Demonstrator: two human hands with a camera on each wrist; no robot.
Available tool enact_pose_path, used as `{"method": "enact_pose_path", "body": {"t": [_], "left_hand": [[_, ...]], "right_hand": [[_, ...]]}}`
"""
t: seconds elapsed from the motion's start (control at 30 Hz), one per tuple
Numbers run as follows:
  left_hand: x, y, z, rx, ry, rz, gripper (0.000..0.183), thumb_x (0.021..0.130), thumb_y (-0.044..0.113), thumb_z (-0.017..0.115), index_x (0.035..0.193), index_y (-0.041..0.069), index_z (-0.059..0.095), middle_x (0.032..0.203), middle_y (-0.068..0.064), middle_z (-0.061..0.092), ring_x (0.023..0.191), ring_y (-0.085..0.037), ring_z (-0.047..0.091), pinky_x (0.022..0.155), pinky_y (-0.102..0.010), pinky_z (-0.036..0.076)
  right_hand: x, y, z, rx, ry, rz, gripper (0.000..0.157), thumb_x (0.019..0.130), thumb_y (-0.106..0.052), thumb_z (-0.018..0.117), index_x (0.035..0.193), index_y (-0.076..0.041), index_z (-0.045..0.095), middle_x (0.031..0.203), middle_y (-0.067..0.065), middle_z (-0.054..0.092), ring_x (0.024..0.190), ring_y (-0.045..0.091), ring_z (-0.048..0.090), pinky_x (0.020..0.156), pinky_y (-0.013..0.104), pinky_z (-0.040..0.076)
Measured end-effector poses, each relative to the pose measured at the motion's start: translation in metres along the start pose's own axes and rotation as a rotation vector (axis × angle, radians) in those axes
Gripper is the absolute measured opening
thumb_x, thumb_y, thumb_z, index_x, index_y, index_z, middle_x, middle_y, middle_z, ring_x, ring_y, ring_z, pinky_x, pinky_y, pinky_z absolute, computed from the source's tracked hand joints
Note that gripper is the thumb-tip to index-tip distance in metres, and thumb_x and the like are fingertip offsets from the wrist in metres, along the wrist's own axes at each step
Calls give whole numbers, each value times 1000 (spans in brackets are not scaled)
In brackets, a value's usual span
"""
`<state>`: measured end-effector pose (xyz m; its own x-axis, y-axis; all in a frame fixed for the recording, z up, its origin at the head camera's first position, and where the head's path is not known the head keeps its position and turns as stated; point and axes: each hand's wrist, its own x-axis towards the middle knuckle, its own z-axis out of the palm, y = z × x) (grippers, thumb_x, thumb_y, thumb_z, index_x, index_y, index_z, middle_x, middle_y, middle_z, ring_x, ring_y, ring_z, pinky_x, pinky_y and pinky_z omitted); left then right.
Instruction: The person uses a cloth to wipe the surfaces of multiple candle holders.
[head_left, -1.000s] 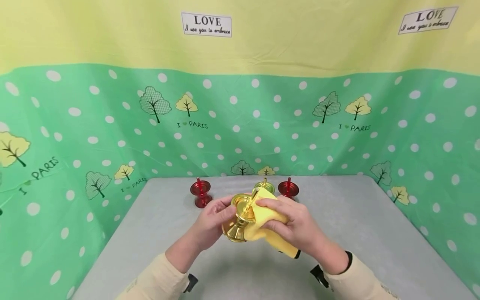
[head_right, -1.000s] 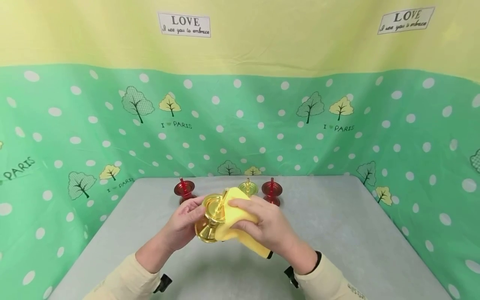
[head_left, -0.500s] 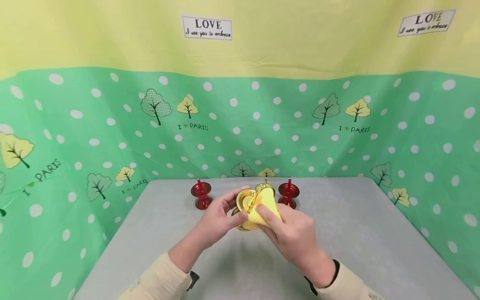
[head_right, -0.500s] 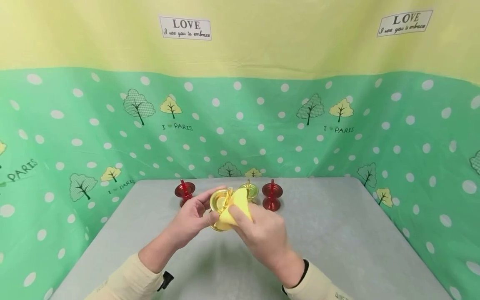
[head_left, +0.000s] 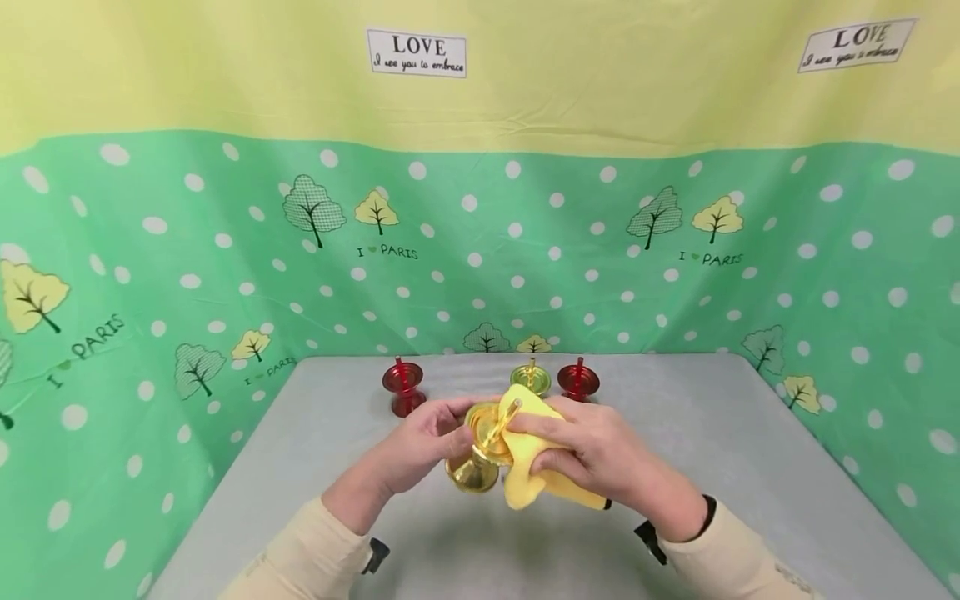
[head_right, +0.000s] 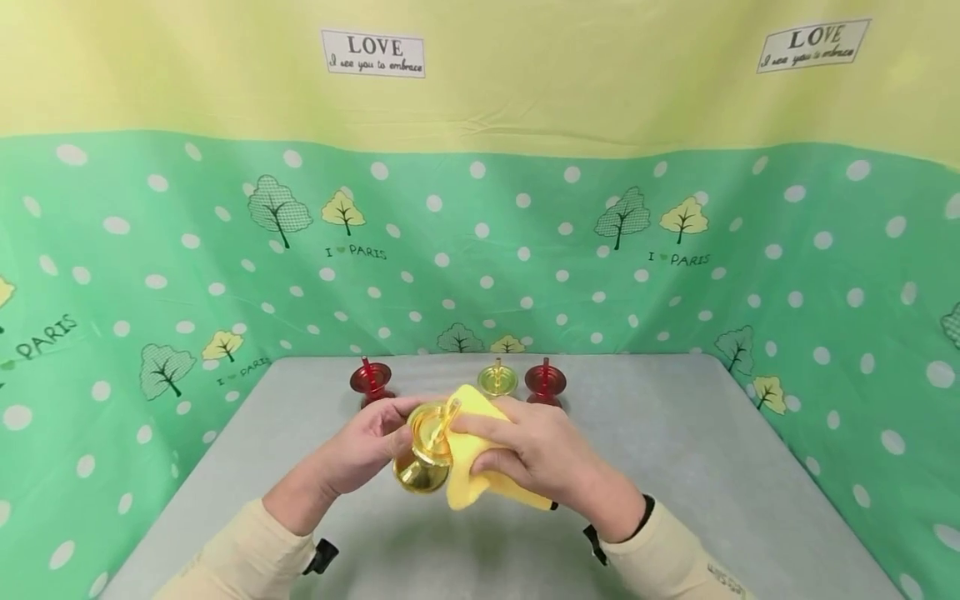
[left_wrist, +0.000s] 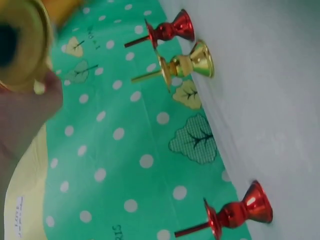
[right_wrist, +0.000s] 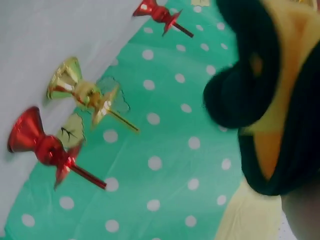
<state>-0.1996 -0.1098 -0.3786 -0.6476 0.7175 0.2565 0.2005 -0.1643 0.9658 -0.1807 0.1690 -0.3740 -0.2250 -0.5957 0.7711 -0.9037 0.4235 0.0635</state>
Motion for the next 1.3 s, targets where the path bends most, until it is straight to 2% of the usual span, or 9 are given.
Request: {"method": "enact_pose_path", "body": {"t": [0.13, 0.23, 0.37, 0.5, 0.57, 0.83, 0.93, 1.07, 1.3], "left_hand": [[4, -4, 15, 64, 216, 3, 71, 101, 43, 72, 158, 6, 49, 138, -11, 70, 115, -11, 70, 93, -29, 64], [4, -3, 23, 109, 286, 32, 74, 99, 44, 74, 156, 5, 47, 143, -21, 67, 116, -12, 70, 91, -30, 65], [2, 2, 17, 33, 165, 58, 70, 104, 38, 70, 153, -5, 44, 134, -13, 73, 109, -10, 75, 91, -29, 65], [1, 8, 3, -51, -57, 10, 64, 112, 32, 57, 152, -15, 41, 124, 6, 76, 111, -6, 74, 102, -27, 60], [1, 10, 0, -34, -86, -19, 62, 113, 33, 52, 150, -16, 43, 121, 10, 77, 112, -4, 72, 105, -25, 56], [6, 10, 24, 268, 332, 36, 67, 102, 38, 73, 160, 14, 48, 149, -8, 66, 132, -20, 64, 99, -25, 60], [7, 8, 30, 318, 379, 43, 76, 97, 34, 80, 163, 17, 45, 151, -12, 63, 129, -26, 63, 96, -24, 61], [2, 11, 20, 249, 303, 69, 74, 98, 38, 79, 161, 13, 48, 145, -15, 64, 115, -21, 67, 90, -25, 63], [-7, 16, -6, 48, -39, 22, 76, 100, 47, 74, 152, -2, 46, 131, -12, 75, 111, -15, 76, 94, -33, 64]], "right_hand": [[-4, -18, 8, -165, 29, 102, 47, 107, -57, 51, 133, -24, 72, 93, 1, 68, 68, 11, 61, 59, 25, 56], [-5, -25, 12, -198, 69, 129, 45, 106, -56, 55, 132, -23, 73, 87, 0, 66, 63, 11, 56, 54, 23, 53], [-3, -14, 10, -137, 98, 68, 44, 105, -56, 54, 128, -24, 73, 93, 2, 70, 75, 15, 66, 64, 30, 60], [0, -5, 7, -97, 114, -75, 38, 107, -51, 56, 125, -22, 74, 98, 4, 73, 83, 19, 72, 72, 35, 63], [1, -5, 8, -119, 141, -135, 34, 108, -46, 60, 125, -20, 75, 94, 4, 74, 79, 18, 71, 68, 34, 63], [6, -18, 20, -401, 328, -32, 27, 110, -34, 62, 112, -12, 78, 79, 8, 70, 60, 21, 66, 50, 33, 58], [8, -27, 25, -441, 352, 17, 31, 109, -38, 63, 112, -11, 79, 77, 8, 69, 55, 20, 61, 46, 30, 54], [11, -30, 25, -348, 348, -9, 33, 106, -44, 66, 116, -15, 80, 77, 5, 68, 56, 16, 62, 47, 26, 54], [9, -9, 11, -68, 154, -103, 41, 103, -53, 61, 124, -21, 77, 96, 5, 75, 81, 18, 73, 69, 33, 64]]}}
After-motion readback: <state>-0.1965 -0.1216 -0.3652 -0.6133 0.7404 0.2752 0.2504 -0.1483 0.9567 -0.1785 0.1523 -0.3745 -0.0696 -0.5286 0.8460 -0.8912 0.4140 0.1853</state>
